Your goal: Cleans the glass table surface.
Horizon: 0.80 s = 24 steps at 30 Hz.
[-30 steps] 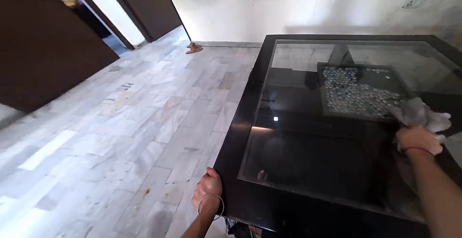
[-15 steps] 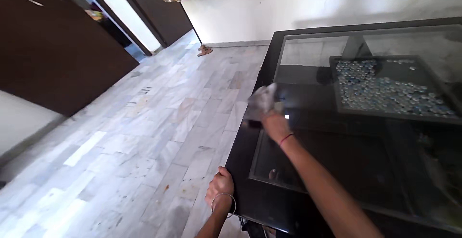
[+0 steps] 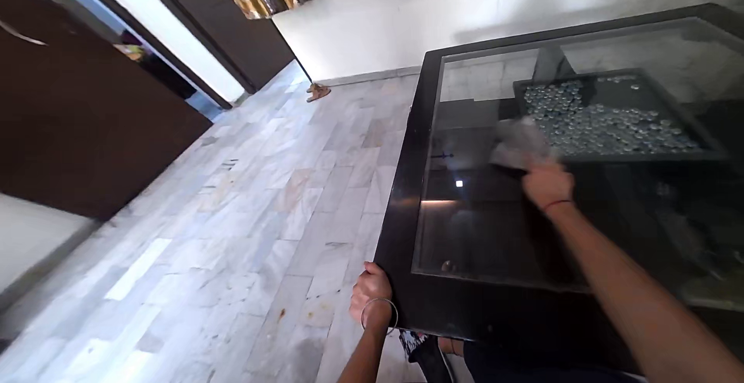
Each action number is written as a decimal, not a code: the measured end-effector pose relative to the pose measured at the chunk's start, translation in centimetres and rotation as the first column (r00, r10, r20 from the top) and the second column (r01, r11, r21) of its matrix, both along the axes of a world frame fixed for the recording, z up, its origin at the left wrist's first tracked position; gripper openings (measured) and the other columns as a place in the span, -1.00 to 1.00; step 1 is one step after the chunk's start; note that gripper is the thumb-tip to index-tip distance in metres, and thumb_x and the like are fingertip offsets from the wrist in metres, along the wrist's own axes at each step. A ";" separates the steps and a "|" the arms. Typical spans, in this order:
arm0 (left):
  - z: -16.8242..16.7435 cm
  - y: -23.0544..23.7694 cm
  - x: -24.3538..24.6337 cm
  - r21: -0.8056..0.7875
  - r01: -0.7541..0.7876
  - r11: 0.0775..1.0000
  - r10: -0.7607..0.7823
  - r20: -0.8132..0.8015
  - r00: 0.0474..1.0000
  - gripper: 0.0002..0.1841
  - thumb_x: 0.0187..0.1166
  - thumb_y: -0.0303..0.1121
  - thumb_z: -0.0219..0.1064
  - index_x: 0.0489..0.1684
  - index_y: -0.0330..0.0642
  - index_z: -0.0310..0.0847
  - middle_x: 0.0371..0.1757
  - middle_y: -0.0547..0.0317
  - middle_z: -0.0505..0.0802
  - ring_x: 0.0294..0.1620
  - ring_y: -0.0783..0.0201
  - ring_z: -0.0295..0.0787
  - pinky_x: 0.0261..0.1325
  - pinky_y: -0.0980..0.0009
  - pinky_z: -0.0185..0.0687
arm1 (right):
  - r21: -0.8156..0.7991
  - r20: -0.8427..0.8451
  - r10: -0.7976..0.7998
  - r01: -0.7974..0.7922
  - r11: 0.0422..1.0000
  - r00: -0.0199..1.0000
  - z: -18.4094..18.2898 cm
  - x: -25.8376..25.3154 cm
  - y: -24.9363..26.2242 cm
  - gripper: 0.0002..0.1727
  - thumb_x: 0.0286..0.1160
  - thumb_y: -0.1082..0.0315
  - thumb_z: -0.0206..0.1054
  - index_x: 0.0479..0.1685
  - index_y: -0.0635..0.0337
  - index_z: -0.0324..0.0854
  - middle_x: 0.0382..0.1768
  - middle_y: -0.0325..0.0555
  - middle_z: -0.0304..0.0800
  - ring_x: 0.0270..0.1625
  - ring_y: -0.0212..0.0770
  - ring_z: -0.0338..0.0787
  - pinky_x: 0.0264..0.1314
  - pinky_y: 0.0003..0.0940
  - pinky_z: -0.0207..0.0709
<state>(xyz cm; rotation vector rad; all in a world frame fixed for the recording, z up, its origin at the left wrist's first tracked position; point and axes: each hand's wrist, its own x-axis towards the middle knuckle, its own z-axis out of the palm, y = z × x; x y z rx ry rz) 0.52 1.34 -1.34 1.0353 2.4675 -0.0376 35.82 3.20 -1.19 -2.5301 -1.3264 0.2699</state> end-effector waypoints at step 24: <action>0.2 -0.1 -0.1 -0.004 0.037 0.999 -0.036 0.065 0.997 -0.20 0.91 0.06 -0.48 0.14 -0.18 0.81 0.25 -0.09 0.89 0.43 -0.08 0.77 0.35 -0.14 0.62 | 0.181 0.139 0.584 -0.600 0.779 0.800 0.1 -18.7 -0.5 -0.72 0.59 0.63 0.23 0.18 0.46 0.73 0.69 0.29 0.43 0.88 0.24 0.17 0.90 0.20 -0.05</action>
